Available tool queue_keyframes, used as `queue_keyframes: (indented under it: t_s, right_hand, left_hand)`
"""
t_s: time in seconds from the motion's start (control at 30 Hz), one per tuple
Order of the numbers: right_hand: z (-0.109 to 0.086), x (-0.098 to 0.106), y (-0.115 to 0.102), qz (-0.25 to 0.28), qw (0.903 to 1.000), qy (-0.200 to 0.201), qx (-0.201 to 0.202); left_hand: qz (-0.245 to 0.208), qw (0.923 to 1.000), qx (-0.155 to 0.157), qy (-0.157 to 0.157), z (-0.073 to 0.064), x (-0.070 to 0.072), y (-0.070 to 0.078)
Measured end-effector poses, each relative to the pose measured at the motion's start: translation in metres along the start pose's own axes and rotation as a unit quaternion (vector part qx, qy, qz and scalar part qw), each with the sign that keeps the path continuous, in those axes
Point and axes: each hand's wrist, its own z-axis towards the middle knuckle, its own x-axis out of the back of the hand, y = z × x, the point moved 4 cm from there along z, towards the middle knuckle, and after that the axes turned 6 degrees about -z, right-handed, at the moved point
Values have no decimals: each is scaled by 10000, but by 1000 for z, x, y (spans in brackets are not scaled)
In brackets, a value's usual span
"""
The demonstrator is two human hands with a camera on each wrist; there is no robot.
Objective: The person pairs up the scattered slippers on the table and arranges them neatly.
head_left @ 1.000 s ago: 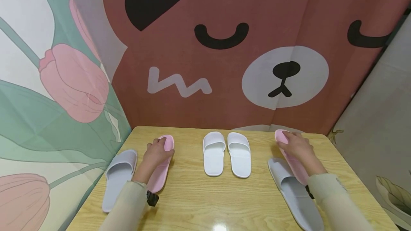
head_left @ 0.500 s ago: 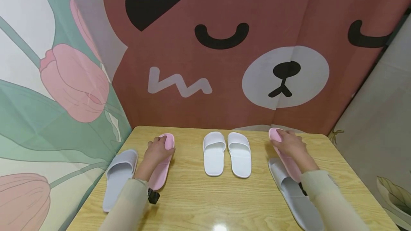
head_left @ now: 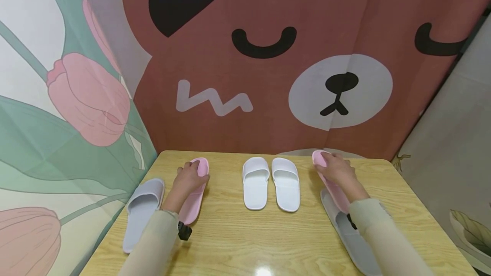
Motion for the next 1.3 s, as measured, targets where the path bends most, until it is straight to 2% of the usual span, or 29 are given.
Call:
queue_keyframes:
  t_s: [0.63,1.3]
  right_hand:
    - [6,-8,-32,12,9999,-63,93]
    - [10,-13,-64,64,9999,9,124]
  left_hand:
    - [-1,10000,-6,-97,5,0,3]
    - [56,9999,-115,7,12,0,4]
